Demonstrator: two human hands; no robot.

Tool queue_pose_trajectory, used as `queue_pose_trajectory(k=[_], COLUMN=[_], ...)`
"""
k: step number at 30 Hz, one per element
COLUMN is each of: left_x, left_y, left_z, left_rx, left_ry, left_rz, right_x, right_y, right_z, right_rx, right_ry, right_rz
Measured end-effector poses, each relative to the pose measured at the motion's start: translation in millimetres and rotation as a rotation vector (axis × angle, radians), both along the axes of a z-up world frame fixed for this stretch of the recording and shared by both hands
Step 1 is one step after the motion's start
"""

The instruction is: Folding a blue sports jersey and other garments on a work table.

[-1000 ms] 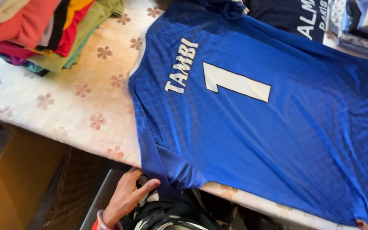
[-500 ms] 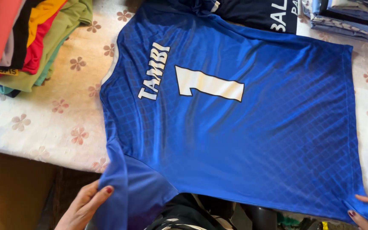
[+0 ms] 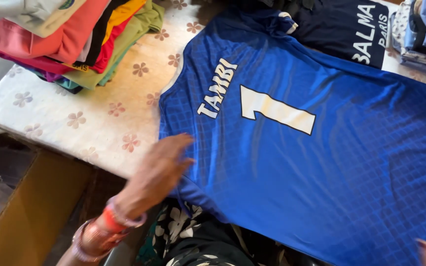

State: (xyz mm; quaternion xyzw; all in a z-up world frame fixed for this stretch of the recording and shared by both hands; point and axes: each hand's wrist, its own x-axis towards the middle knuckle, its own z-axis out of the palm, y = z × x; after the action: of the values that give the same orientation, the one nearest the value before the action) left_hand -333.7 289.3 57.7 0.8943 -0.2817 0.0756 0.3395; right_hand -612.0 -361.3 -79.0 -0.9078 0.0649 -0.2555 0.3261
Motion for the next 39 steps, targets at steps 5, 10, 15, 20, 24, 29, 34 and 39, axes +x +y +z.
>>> queue_pose_trajectory(k=[5,10,15,20,24,29,34,39], left_x=[25,33,37,55,52,51,109,126], left_y=[-23,58,56,-19,-103,-110,-19,10], left_z=[-25,-49,-24,4,-17,-45,-66,-65], left_rx=[0.424,0.689,0.866,0.612,0.386,0.299,0.638,0.493], left_ry=[-0.282,-0.112,-0.211,-0.370,-0.224,-0.264,-0.184,-0.089], left_rz=[-0.080,0.533,0.512,0.253,-0.373,-0.639,-0.084,-0.020], right_x=[55,-13,-19,58,127,139,81,55], right_y=[143,-2,4,127,220,213,77,33], right_z=[57,-33,-23,85,106,96,69,80], right_rx=[-0.636,-0.689,-0.675,-0.722,-0.605,-0.554,-0.579,-0.539], right_ry=[0.180,0.259,0.321,0.329,0.412,0.500,0.574,0.610], right_rz=[0.206,-0.176,-0.344,-0.331,0.074,0.336,-0.199,-0.363])
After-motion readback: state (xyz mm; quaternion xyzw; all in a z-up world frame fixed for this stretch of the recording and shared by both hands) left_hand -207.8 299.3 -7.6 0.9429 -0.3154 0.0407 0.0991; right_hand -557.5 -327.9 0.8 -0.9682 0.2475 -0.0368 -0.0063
